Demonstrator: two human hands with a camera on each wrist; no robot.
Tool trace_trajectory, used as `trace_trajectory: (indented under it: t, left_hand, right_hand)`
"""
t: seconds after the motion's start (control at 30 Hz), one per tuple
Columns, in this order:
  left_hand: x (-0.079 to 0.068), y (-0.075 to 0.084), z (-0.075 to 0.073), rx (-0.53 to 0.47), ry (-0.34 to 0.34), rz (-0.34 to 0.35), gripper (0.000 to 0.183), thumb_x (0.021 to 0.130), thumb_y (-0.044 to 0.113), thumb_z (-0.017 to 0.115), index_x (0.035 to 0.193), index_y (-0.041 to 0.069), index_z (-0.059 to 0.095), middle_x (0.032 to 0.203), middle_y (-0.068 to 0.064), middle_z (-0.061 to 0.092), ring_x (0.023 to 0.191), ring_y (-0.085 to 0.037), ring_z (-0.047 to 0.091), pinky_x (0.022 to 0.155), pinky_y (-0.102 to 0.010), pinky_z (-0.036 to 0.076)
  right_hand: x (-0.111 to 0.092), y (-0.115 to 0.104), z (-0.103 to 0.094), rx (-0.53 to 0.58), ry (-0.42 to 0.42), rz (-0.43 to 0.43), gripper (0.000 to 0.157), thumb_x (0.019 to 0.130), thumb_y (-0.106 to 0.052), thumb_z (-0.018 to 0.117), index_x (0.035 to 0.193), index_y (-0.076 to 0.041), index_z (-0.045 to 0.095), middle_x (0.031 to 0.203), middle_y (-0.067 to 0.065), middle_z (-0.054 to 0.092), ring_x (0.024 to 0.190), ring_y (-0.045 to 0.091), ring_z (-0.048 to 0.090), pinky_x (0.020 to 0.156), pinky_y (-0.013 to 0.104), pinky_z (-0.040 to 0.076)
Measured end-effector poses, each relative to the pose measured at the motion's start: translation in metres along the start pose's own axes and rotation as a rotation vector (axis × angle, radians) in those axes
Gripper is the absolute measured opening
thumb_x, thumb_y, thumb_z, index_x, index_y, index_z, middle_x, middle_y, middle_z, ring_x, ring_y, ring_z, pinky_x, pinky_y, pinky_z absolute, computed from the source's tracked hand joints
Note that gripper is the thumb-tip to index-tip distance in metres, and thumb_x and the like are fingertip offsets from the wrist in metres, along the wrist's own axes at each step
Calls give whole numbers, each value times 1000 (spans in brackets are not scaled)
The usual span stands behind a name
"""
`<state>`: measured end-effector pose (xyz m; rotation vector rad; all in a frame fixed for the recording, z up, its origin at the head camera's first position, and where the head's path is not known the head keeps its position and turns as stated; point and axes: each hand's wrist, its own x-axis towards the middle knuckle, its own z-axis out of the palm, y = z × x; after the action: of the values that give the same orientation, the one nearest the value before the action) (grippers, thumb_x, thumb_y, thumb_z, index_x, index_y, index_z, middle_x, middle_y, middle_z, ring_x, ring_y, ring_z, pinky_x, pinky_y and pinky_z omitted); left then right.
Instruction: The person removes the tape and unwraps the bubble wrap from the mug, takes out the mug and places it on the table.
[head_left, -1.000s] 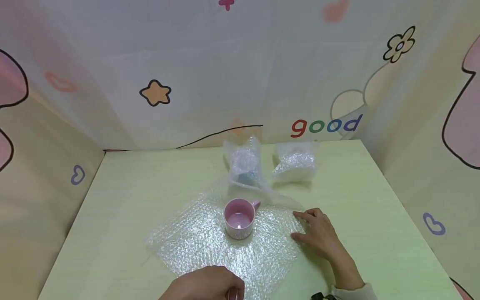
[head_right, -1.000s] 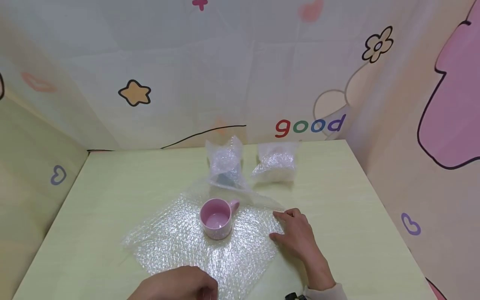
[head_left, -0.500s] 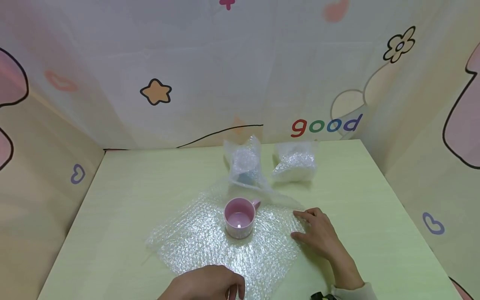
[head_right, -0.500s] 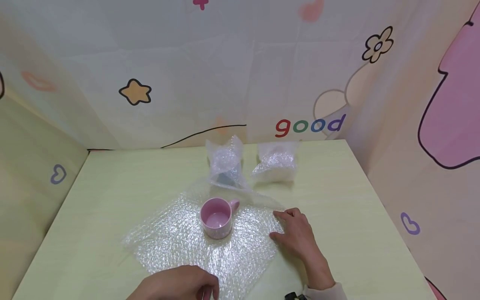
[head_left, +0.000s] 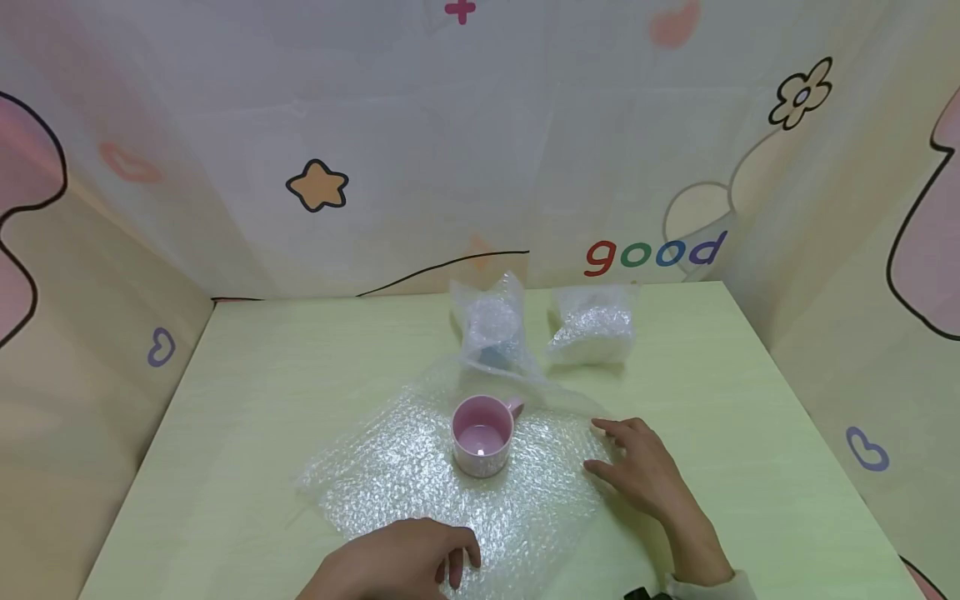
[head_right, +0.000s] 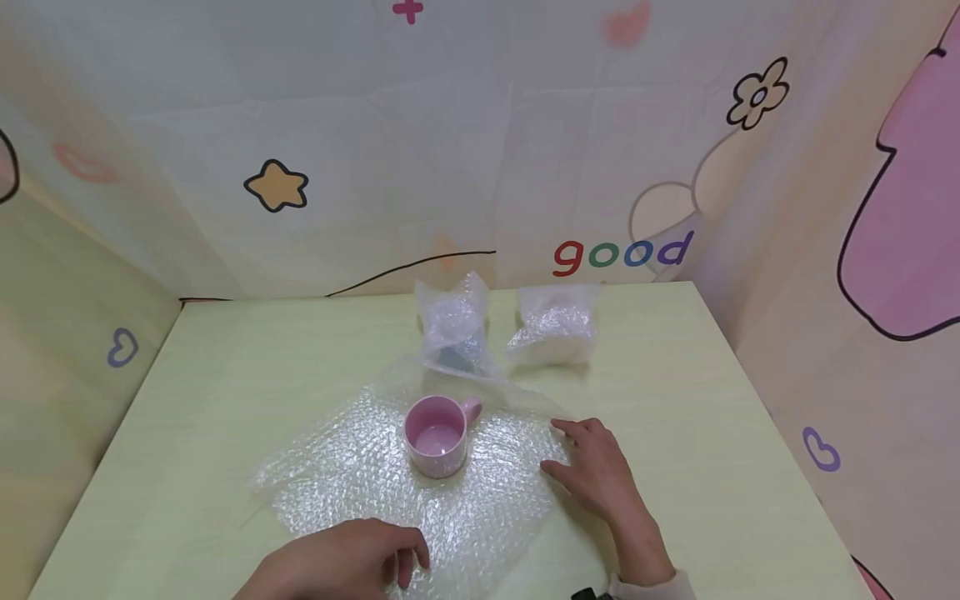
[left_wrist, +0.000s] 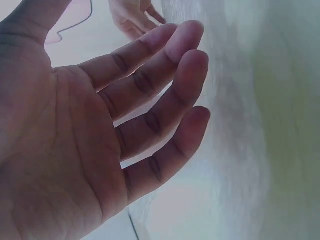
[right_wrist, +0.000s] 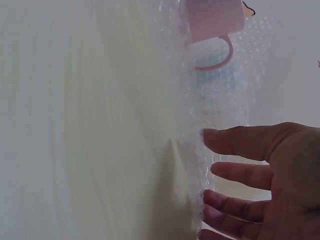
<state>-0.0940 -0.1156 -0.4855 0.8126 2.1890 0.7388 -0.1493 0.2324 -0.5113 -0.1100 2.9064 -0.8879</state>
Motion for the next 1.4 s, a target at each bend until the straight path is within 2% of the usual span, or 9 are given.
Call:
trace_trajectory:
  t: [0.2,0.47,0.67,0.87,1.0,1.1,1.23,1.33,1.4]
  left_hand:
    - [-13,-6,-6,-64,45,-39,39,80,41,83,114,36,66,88,21,62,74,4,56,70,-19,47]
    - [-28,-21,-12,-94,146,-70,50,79,54,84,119,31,65,90,19,63,80,2,57,71,-22,48]
    - [-36,-31,-21,-77,250,-119,55,79,59,83,119,26,65,91,17,66,80,1,57,71,-24,48]
    - [-47,-45,-26,-89,330,-203,55,82,57,82,122,23,64,92,15,65,78,0,57,68,-24,47]
    - [-57,-54,-29,-96,365,-257,54,83,55,81,120,20,64,90,14,64,76,-1,58,66,-24,47]
    - [-64,-60,-29,-76,416,-331,45,83,54,82,108,21,64,85,13,62,74,-3,57,65,-24,45]
    - [-72,-67,-30,-37,474,-513,41,81,56,82,85,21,62,76,9,59,70,-10,53,62,-28,41]
    - [-76,-72,-31,-13,470,-644,45,80,58,81,79,17,64,72,5,59,68,-15,51,60,-31,40]
    - [-78,-76,-32,2,456,-692,46,81,58,80,79,14,66,71,4,60,68,-16,53,59,-32,40]
  right_hand:
    - [-4,-4,-5,54,7,-3,60,89,-28,81,142,-8,61,126,17,62,115,36,64,90,53,53]
    - [-9,-19,-11,120,11,-18,62,90,-30,81,145,-12,59,128,12,64,118,35,64,95,55,52]
    - [-7,-35,-6,305,-54,-31,68,89,-28,82,148,-13,54,128,12,66,122,31,62,108,53,49]
    - [-4,-49,8,466,-121,-61,74,85,-30,86,149,-19,51,128,12,65,124,31,61,109,51,49]
    - [-1,-58,18,523,-154,-71,79,82,-31,88,150,-20,49,131,13,63,126,32,61,109,51,50]
    - [2,-65,24,543,-166,-66,84,81,-32,90,151,-16,47,134,12,62,127,32,60,109,51,50]
    - [4,-72,33,564,-180,-57,85,78,-33,92,150,-18,48,135,9,62,127,32,60,108,51,51]
    - [6,-77,41,582,-177,-59,86,76,-32,93,148,-20,48,135,9,61,127,34,60,105,51,52]
    - [7,-80,47,594,-163,-67,88,75,-30,94,148,-18,48,135,9,61,125,34,60,103,50,53]
